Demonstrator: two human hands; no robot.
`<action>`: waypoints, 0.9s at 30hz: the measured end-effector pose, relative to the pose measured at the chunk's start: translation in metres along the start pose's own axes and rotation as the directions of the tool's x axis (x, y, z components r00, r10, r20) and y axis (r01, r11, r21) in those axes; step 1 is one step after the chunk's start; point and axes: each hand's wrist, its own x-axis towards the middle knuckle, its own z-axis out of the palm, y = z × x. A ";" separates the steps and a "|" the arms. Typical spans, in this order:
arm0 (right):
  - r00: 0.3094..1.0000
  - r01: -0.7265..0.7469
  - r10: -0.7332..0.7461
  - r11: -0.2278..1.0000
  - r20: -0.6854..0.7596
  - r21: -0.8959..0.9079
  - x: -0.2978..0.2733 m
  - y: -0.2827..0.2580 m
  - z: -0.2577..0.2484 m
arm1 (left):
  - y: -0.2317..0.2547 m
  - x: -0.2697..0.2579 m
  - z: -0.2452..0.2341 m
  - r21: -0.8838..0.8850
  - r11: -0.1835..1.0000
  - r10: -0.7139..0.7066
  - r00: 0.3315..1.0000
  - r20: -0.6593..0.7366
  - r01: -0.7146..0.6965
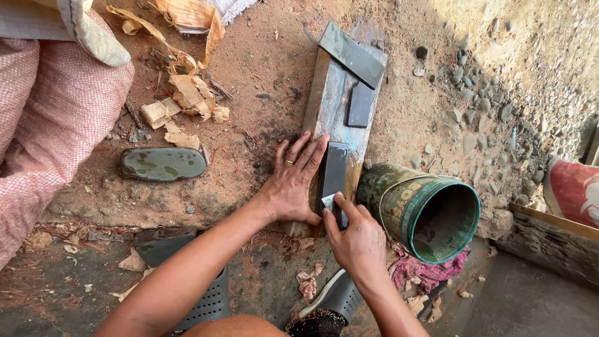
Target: Sharpening small metal pieces using a whetstone and water.
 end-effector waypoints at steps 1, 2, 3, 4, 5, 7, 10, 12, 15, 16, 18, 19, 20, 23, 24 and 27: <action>0.993 -0.094 0.094 0.996 0.068 0.007 0.013 -0.004 -0.004 | 0.000 0.000 -0.001 -0.010 1.000 -0.016 0.999 0.034 0.016; 0.973 -0.187 0.185 0.982 0.136 0.008 0.025 -0.008 -0.009 | -0.001 0.001 -0.001 -0.019 0.999 -0.032 0.997 0.068 0.033; 0.973 -0.190 0.187 0.982 0.135 0.011 0.034 -0.003 -0.006 | -0.001 0.000 0.000 -0.016 0.999 -0.029 0.997 0.071 0.030; 0.998 -0.044 0.045 0.998 -0.041 0.045 0.042 0.001 -0.003 | -0.001 -0.001 0.001 -0.009 1.000 -0.019 0.998 0.059 0.019; 0.971 0.105 -0.091 0.993 -0.219 0.052 0.051 0.005 0.000 | -0.002 -0.001 0.001 0.000 1.000 -0.007 0.999 0.048 0.007; 0.997 -0.018 0.022 0.998 -0.068 0.052 0.025 -0.006 -0.008 | -0.001 -0.001 -0.001 -0.001 1.000 -0.017 0.998 0.063 0.017; 0.995 -0.086 0.084 0.996 0.050 0.038 -0.003 -0.001 -0.001 | 0.000 0.002 -0.003 -0.001 1.000 -0.030 0.998 0.051 0.030; 0.999 -0.039 0.038 0.998 0.022 0.050 0.001 0.002 0.002 | 0.001 0.000 -0.002 0.004 0.999 -0.033 0.999 0.038 0.033; 0.992 -0.121 0.119 0.992 0.048 0.036 0.038 0.002 -0.003 | -0.001 0.000 -0.001 -0.023 0.999 -0.023 0.997 0.069 0.025; 0.996 -0.013 0.017 0.999 -0.087 0.051 0.047 0.005 -0.002 | -0.001 0.000 -0.001 -0.009 1.000 -0.017 0.998 0.064 0.018; 0.972 0.094 -0.081 0.994 -0.219 0.052 0.041 0.002 -0.001 | -0.001 -0.002 -0.004 0.007 1.000 -0.012 0.998 0.063 0.012; 0.998 -0.046 0.049 0.997 -0.047 0.058 0.028 -0.001 -0.004 | 0.001 0.000 -0.006 -0.003 0.999 -0.038 0.994 0.100 0.039; 0.976 -0.185 0.179 0.982 0.125 0.039 0.016 -0.005 -0.006 | 0.002 0.002 -0.007 -0.012 0.998 -0.063 0.989 0.137 0.066; 0.997 -0.082 0.081 0.996 0.007 0.040 -0.010 -0.007 0.003 | 0.000 0.000 -0.001 0.003 0.999 -0.033 0.998 0.056 0.033; 0.997 -0.078 0.078 0.996 0.013 0.039 0.004 -0.009 0.000 | 0.000 -0.002 0.000 0.002 0.999 -0.040 0.998 0.056 0.040; 0.989 -0.140 0.137 0.989 0.054 0.042 0.041 -0.014 -0.006 | -0.002 -0.001 -0.001 -0.048 0.999 -0.021 0.998 0.056 0.023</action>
